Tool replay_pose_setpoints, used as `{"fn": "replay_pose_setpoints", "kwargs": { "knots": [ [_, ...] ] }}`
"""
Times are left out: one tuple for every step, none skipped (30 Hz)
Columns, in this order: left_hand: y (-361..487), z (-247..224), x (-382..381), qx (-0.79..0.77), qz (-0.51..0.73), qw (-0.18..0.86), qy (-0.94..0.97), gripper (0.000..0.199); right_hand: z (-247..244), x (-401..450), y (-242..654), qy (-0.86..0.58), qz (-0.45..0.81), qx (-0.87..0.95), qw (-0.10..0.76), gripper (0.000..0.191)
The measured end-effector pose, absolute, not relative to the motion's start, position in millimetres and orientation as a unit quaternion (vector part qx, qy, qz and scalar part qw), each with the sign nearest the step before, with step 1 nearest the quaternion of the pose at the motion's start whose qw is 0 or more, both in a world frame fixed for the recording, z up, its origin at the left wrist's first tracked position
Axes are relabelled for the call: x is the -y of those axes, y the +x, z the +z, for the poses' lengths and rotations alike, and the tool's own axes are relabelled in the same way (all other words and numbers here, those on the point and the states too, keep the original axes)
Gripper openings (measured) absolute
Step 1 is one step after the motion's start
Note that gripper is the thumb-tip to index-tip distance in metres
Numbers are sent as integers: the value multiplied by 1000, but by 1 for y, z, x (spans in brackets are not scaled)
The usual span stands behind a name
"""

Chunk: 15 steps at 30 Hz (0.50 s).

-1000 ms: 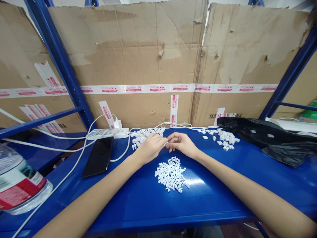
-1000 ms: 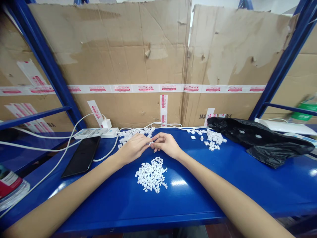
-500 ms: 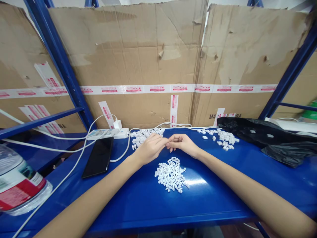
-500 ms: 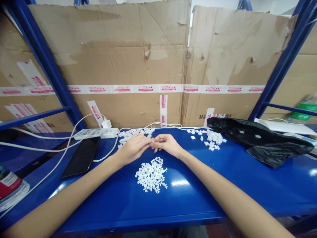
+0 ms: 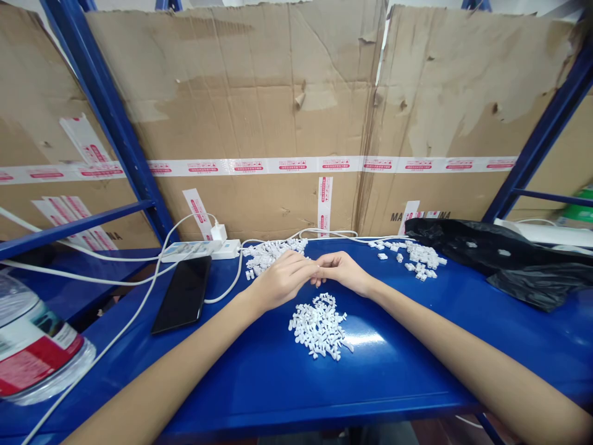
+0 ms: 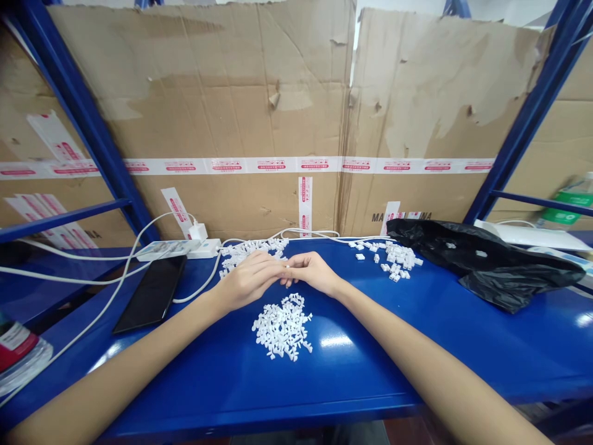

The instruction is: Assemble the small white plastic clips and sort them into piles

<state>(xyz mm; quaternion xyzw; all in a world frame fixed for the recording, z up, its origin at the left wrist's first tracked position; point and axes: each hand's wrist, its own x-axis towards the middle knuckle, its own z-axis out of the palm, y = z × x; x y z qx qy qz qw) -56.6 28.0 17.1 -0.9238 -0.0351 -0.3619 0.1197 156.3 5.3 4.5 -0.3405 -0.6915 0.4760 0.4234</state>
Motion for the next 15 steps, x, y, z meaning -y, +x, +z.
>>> {"fn": "replay_pose_setpoints", "kwargs": {
  "knots": [
    [-57, 17, -28, 34, -361, 118, -924, 26, 5, -5, 156, -338, 476, 694, 421, 38],
    [-57, 17, -27, 33, -360, 116, -925, 26, 5, -5, 156, -335, 478, 696, 419, 38],
    [-57, 17, -27, 30, -360, 116, -925, 26, 5, -4, 155, -333, 483, 695, 416, 39],
    [-57, 17, -27, 26, -361, 116, -925, 26, 5, -4, 155, -330, 491, 692, 414, 40],
    [-57, 17, -27, 23, -362, 117, -925, 26, 5, -4, 155, -328, 499, 688, 412, 41],
    [-57, 17, -27, 22, -362, 118, -925, 26, 5, -3, 154, -328, 507, 682, 412, 41],
    [-57, 16, -28, 22, -362, 119, -924, 25, 5, -3, 154, -327, 514, 677, 412, 42],
    [-57, 16, -28, 22, -362, 120, -924, 24, 5, -3, 154, -327, 519, 674, 412, 43],
    [-57, 16, -28, 24, -362, 121, -924, 24, 5, -3, 154, -328, 521, 672, 412, 43],
    [-56, 16, -28, 25, -362, 121, -924, 24, 5, -2, 154, -328, 521, 672, 413, 44],
    [-56, 16, -28, 27, -362, 121, -924, 24, 5, -2, 154, -329, 520, 672, 412, 45],
    [-56, 16, -28, 27, -362, 121, -924, 25, 6, -2, 155, -330, 518, 673, 412, 45],
    [-56, 16, -27, 26, -364, 122, -923, 25, 6, -2, 155, -330, 515, 675, 413, 45],
    [-55, 16, -27, 25, -365, 123, -923, 25, 6, -2, 155, -330, 513, 675, 414, 45],
    [-55, 17, -27, 23, -366, 124, -922, 25, 6, -2, 155, -330, 512, 675, 416, 45]
  ]
}}
